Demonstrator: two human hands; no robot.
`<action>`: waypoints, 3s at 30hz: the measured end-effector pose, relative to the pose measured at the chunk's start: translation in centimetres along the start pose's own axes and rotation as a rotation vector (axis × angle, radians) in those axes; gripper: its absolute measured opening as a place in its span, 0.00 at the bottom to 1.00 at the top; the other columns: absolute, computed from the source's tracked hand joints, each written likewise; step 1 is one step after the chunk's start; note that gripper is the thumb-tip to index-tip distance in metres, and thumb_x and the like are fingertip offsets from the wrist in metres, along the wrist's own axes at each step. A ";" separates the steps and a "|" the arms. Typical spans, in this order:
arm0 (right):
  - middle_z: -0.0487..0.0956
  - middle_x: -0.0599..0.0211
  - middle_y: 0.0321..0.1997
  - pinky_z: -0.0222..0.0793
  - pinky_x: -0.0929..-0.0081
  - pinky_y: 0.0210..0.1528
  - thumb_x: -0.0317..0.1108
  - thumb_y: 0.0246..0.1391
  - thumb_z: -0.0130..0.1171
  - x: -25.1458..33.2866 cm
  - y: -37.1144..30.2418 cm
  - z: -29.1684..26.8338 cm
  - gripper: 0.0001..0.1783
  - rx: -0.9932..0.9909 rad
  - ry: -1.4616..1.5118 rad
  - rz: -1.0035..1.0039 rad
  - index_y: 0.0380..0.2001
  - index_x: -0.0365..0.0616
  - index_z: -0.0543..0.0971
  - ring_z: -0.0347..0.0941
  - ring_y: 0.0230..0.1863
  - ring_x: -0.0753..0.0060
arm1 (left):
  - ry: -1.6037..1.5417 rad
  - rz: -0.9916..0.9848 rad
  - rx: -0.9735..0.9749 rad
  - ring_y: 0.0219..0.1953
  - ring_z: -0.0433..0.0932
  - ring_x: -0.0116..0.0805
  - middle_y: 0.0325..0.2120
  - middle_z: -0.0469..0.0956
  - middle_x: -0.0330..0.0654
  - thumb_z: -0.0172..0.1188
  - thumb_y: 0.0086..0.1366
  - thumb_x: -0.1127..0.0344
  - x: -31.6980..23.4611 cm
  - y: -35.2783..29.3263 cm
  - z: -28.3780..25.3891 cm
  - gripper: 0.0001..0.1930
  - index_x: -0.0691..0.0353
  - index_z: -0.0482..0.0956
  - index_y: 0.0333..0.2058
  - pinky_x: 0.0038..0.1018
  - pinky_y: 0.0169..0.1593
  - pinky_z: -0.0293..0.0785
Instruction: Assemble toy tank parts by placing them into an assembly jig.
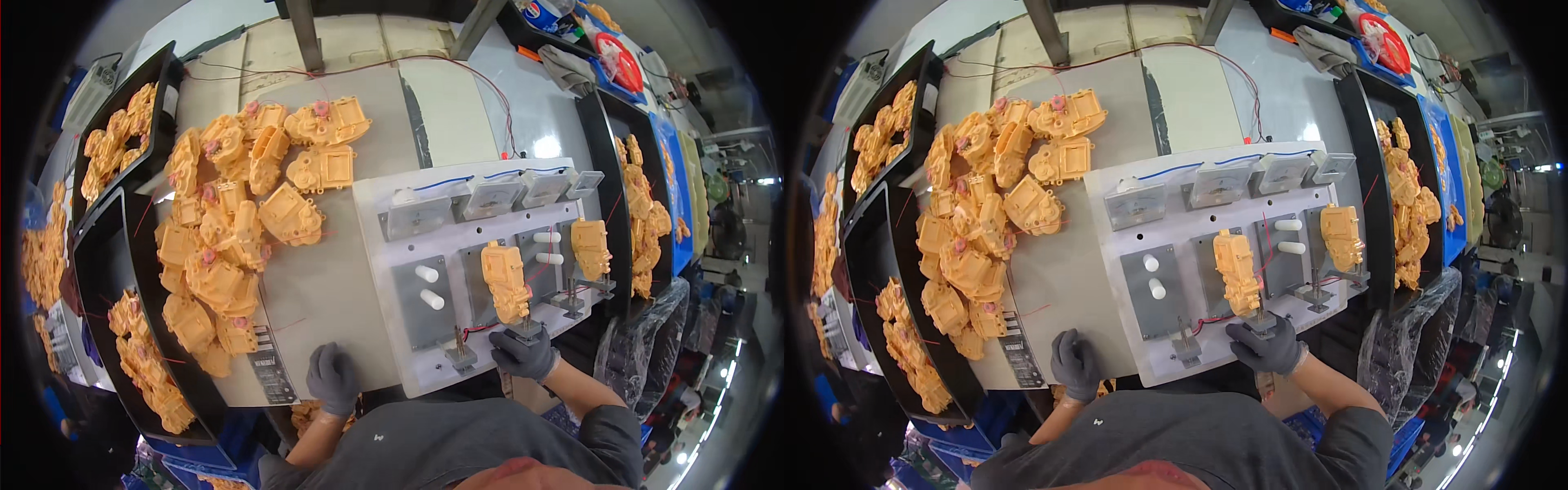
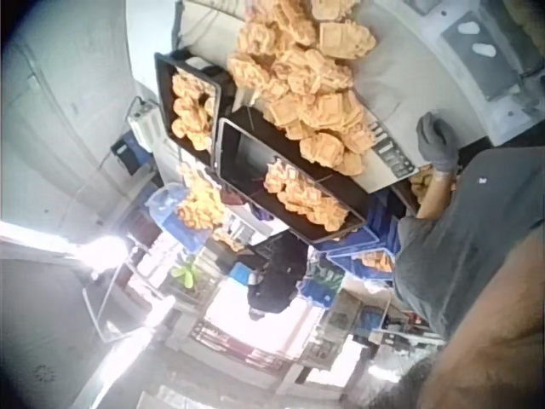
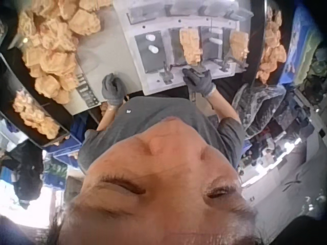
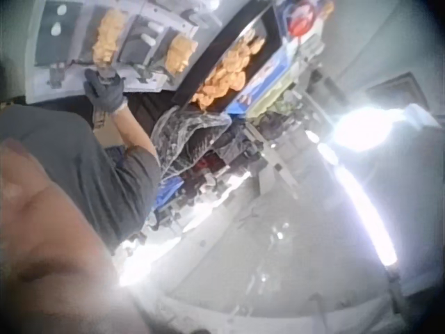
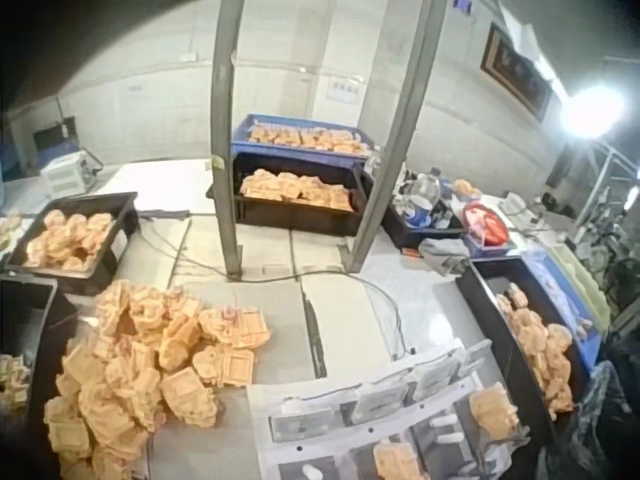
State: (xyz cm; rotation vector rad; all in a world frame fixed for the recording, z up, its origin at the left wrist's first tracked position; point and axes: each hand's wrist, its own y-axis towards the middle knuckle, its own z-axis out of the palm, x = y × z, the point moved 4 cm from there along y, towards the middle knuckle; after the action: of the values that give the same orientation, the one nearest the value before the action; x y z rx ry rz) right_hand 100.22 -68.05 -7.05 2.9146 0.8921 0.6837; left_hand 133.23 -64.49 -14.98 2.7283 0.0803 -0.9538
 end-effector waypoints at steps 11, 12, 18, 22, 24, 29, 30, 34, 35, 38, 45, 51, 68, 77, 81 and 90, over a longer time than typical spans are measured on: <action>0.78 0.67 0.27 0.73 0.68 0.26 0.37 0.40 0.61 -0.7 -0.5 0.2 0.15 0.085 0.101 0.050 0.36 0.52 0.78 0.75 0.24 0.62 | 0.152 0.003 -0.037 0.31 0.75 0.50 0.33 0.73 0.51 0.57 0.49 0.79 -0.5 -0.4 0.5 0.16 0.66 0.71 0.40 0.36 0.34 0.73; 0.78 0.66 0.28 0.73 0.67 0.27 0.37 0.41 0.60 -0.7 -0.5 0.1 0.15 0.085 0.102 0.055 0.37 0.52 0.78 0.75 0.25 0.62 | 0.156 0.025 -0.064 0.31 0.75 0.50 0.33 0.73 0.51 0.56 0.50 0.80 -0.8 -0.3 0.4 0.16 0.66 0.71 0.40 0.35 0.33 0.73; 0.79 0.65 0.28 0.72 0.65 0.34 0.36 0.43 0.60 -0.7 -1.0 0.1 0.17 0.020 0.134 0.016 0.41 0.51 0.77 0.75 0.25 0.60 | 0.081 -0.018 -0.119 0.29 0.74 0.46 0.32 0.73 0.51 0.56 0.52 0.79 0.1 -1.0 0.8 0.13 0.64 0.71 0.38 0.32 0.31 0.72; 0.77 0.66 0.28 0.71 0.67 0.33 0.35 0.41 0.61 -0.1 -1.3 0.5 0.17 -0.089 0.131 -0.050 0.38 0.48 0.76 0.74 0.26 0.61 | 0.099 -0.018 -0.154 0.25 0.73 0.40 0.32 0.74 0.47 0.55 0.55 0.77 -0.2 -1.4 0.4 0.10 0.63 0.72 0.37 0.31 0.29 0.69; 0.76 0.67 0.27 0.70 0.67 0.30 0.35 0.39 0.63 0.5 -1.7 0.2 0.16 -0.172 0.134 -0.111 0.36 0.47 0.77 0.73 0.27 0.62 | 0.112 -0.091 -0.145 0.26 0.74 0.42 0.32 0.74 0.47 0.54 0.57 0.73 -0.7 -1.6 0.0 0.09 0.61 0.73 0.38 0.33 0.31 0.70; 0.74 0.60 0.33 0.70 0.62 0.37 0.41 0.43 0.60 0.3 -2.9 0.2 0.17 -0.232 0.181 -0.081 0.37 0.46 0.75 0.71 0.36 0.54 | 0.192 0.056 -0.201 0.28 0.74 0.45 0.32 0.74 0.47 0.54 0.57 0.71 -0.3 -1.9 0.9 0.08 0.59 0.73 0.37 0.36 0.34 0.70; 0.74 0.60 0.33 0.70 0.62 0.37 0.41 0.43 0.60 0.2 -3.1 0.4 0.17 -0.263 0.195 -0.105 0.37 0.46 0.75 0.71 0.36 0.54 | 0.199 0.019 -0.185 0.28 0.74 0.45 0.32 0.74 0.47 0.55 0.57 0.70 -0.4 -2.0 1.1 0.08 0.57 0.73 0.37 0.37 0.33 0.70; 0.75 0.61 0.38 0.69 0.62 0.44 0.44 0.43 0.59 -0.8 -3.7 0.9 0.19 -0.267 0.209 -0.115 0.38 0.46 0.77 0.71 0.42 0.55 | 0.315 -0.008 -0.149 0.32 0.75 0.50 0.35 0.74 0.48 0.51 0.60 0.65 -0.5 -1.9 1.7 0.08 0.57 0.74 0.37 0.40 0.37 0.70; 0.75 0.61 0.40 0.68 0.61 0.46 0.45 0.43 0.59 -0.9 -3.8 0.8 0.19 -0.256 0.189 -0.116 0.38 0.46 0.77 0.70 0.44 0.55 | 0.349 -0.011 -0.140 0.34 0.75 0.51 0.36 0.74 0.48 0.50 0.60 0.64 -1.0 -2.1 1.7 0.09 0.57 0.74 0.37 0.41 0.38 0.70; 0.75 0.61 0.41 0.67 0.62 0.48 0.46 0.43 0.59 -1.0 -4.0 0.5 0.21 -0.235 0.179 -0.100 0.39 0.47 0.78 0.70 0.45 0.56 | 0.446 -0.066 -0.124 0.38 0.75 0.52 0.40 0.73 0.50 0.47 0.61 0.62 -2.2 -2.0 1.5 0.12 0.57 0.75 0.39 0.40 0.42 0.71; 0.76 0.60 0.39 0.67 0.63 0.48 0.47 0.42 0.60 0.0 -4.0 0.8 0.23 -0.191 0.171 -0.055 0.41 0.46 0.77 0.71 0.44 0.55 | 0.437 -0.149 -0.100 0.41 0.74 0.50 0.42 0.72 0.49 0.48 0.60 0.60 -1.3 -2.5 0.8 0.14 0.56 0.75 0.41 0.38 0.45 0.70; 0.76 0.63 0.40 0.69 0.65 0.45 0.45 0.41 0.63 -0.2 -3.7 0.9 0.24 -0.151 0.226 -0.020 0.42 0.47 0.76 0.73 0.41 0.61 | 0.343 -0.125 -0.154 0.40 0.74 0.49 0.41 0.73 0.47 0.51 0.59 0.61 -0.7 -2.5 0.4 0.13 0.56 0.75 0.41 0.38 0.44 0.70; 0.76 0.61 0.38 0.70 0.71 0.41 0.40 0.38 0.68 -0.4 -3.2 1.0 0.25 -0.156 0.262 0.011 0.42 0.44 0.76 0.74 0.37 0.66 | -0.610 0.525 -0.495 0.32 0.74 0.40 0.30 0.72 0.47 0.55 0.48 0.85 -18.5 -8.5 3.1 0.12 0.65 0.71 0.31 0.25 0.34 0.70; 0.76 0.58 0.37 0.70 0.68 0.40 0.32 0.39 0.63 -1.1 -2.7 1.5 0.19 -0.259 0.153 -0.246 0.40 0.44 0.77 0.74 0.38 0.57 | -0.678 0.758 -0.400 0.28 0.75 0.41 0.32 0.73 0.45 0.58 0.48 0.82 -22.9 -6.0 6.5 0.13 0.63 0.71 0.33 0.29 0.33 0.73; 0.77 0.57 0.37 0.70 0.65 0.39 0.31 0.39 0.62 -2.0 -2.9 2.0 0.18 -0.253 0.141 -0.163 0.39 0.46 0.77 0.74 0.39 0.53 | -0.816 0.508 -0.379 0.31 0.74 0.32 0.33 0.72 0.44 0.54 0.54 0.83 -23.2 -3.4 7.3 0.10 0.64 0.71 0.35 0.24 0.36 0.71; 0.77 0.59 0.39 0.71 0.64 0.40 0.36 0.36 0.66 -0.8 -3.1 0.5 0.24 -0.207 0.216 0.012 0.42 0.48 0.76 0.74 0.40 0.55 | -1.233 0.035 -0.288 0.34 0.72 0.27 0.33 0.73 0.41 0.51 0.57 0.79 -21.2 -1.7 11.6 0.08 0.66 0.72 0.37 0.21 0.40 0.69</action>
State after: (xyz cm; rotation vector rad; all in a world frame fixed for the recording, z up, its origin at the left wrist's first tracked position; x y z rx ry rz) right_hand 98.18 -65.80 -8.31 2.7033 0.7662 1.0400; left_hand 109.37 -65.13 -10.92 1.4982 -0.0566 -2.1739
